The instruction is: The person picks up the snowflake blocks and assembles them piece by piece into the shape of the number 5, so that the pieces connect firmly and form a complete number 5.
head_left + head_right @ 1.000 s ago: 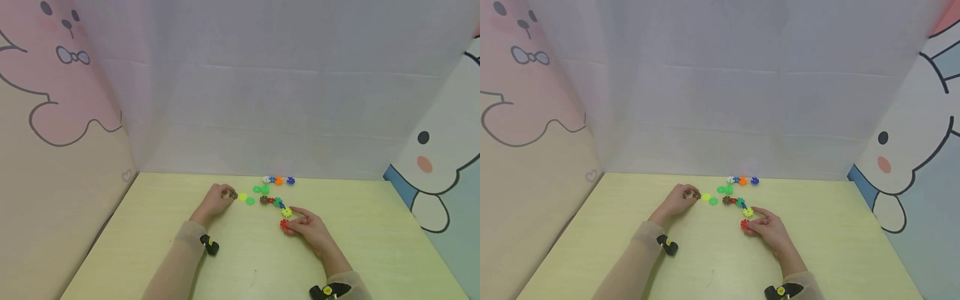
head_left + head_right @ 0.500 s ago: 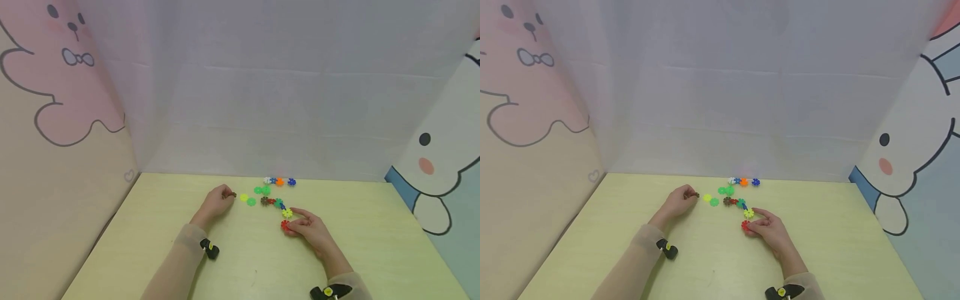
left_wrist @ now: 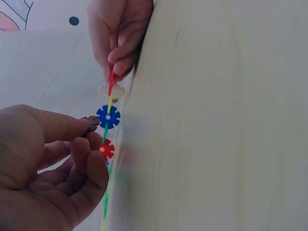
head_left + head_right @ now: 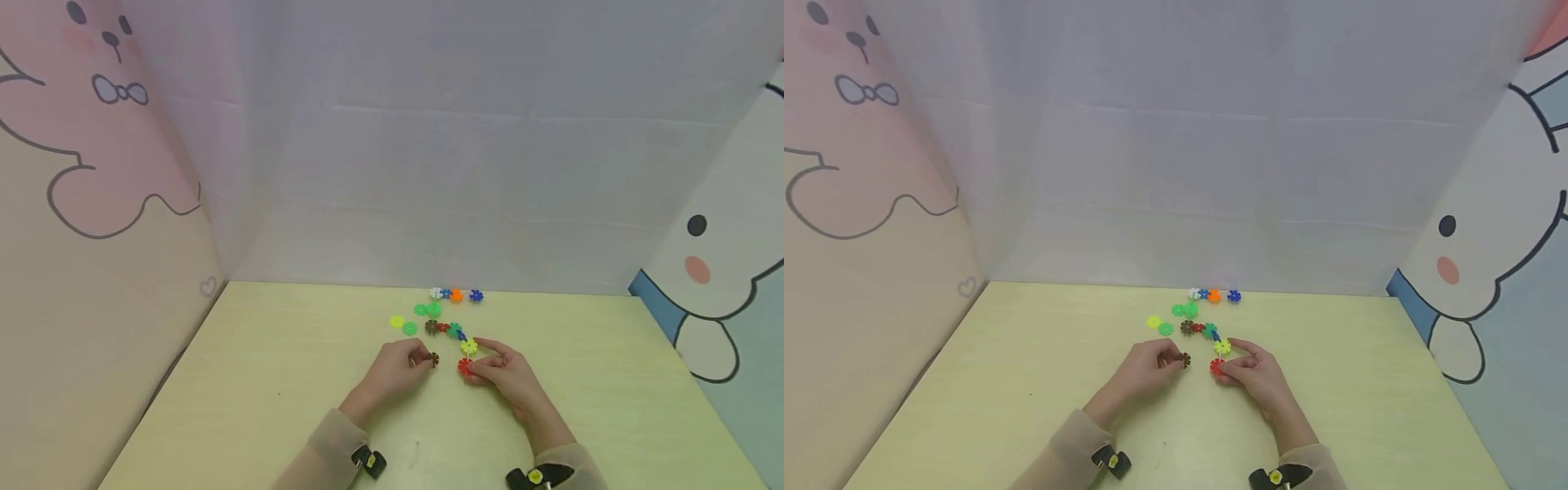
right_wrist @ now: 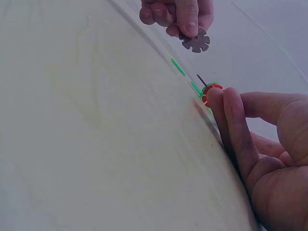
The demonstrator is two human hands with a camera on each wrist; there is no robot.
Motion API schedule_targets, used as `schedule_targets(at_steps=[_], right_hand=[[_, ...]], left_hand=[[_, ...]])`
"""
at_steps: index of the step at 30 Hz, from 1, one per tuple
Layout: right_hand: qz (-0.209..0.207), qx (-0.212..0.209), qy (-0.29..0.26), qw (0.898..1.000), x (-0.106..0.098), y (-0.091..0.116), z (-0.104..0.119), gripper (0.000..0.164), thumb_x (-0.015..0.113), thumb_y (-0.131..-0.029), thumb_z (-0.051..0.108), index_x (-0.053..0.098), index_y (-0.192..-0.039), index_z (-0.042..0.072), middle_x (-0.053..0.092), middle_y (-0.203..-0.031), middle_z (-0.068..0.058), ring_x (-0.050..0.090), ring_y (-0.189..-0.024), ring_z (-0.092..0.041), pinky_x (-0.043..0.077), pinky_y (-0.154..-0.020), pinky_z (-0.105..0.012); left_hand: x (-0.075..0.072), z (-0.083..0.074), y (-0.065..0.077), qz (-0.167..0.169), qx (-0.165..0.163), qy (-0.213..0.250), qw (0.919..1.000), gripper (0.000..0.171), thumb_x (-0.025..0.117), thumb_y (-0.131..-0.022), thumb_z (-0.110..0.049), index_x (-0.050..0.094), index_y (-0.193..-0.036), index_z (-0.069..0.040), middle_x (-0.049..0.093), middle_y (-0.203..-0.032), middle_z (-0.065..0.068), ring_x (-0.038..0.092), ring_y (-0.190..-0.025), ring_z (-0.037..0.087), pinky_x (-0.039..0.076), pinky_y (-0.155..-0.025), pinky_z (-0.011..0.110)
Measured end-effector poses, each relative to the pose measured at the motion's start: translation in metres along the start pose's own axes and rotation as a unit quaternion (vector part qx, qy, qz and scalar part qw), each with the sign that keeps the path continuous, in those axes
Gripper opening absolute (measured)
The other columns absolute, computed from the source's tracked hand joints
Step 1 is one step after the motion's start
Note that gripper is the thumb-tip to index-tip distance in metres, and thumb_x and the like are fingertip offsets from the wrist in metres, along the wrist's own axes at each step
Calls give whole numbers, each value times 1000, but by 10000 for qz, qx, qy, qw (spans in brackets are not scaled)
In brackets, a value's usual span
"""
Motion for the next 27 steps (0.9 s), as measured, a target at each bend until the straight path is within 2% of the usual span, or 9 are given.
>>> schedule_targets(at_steps=[4,8,16,27], right_hand=[[-39,-18,14,10000,3,1,2,67,72,-102,-4,43,-163,-3,79,-103,-18,82,-87,-27,65,-85,-34],[-4,-10,-28,10000,8,1,3,67,71,-102,-5,42,-163,-4,78,-103,-17,81,-89,-28,65,-86,-33],[-45,46,-162,9998,10,-1,2,63,68,-103,-6,44,-162,-3,77,-101,-14,81,-89,-26,64,-87,-33],[-66,66,-219,9997,14,-1,-1,61,68,-104,-4,45,-161,-3,77,-100,-13,80,-89,-24,64,-86,-32]], left_hand=[[13,-12,3,75,126,-129,9998,10,78,-100,-14,76,-90,-16,69,-79,-12,60,-71,4,52,-68,26],[20,-17,4,138,122,-59,9998,11,79,-99,-12,76,-89,-14,67,-75,-12,58,-67,3,51,-63,24],[25,-14,2,199,108,3,9997,17,78,-101,-17,75,-84,-16,66,-70,-14,57,-61,2,48,-57,22],[29,-12,0,233,72,25,9997,20,80,-99,-15,72,-80,-16,64,-66,-12,55,-57,2,46,-55,21]])
Point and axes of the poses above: each hand's wrist, its own y-axis away from the middle knuckle, its own x-axis out of the palm, z = x × y, the point moved 7 cm from there along -y, towards the middle knuckle
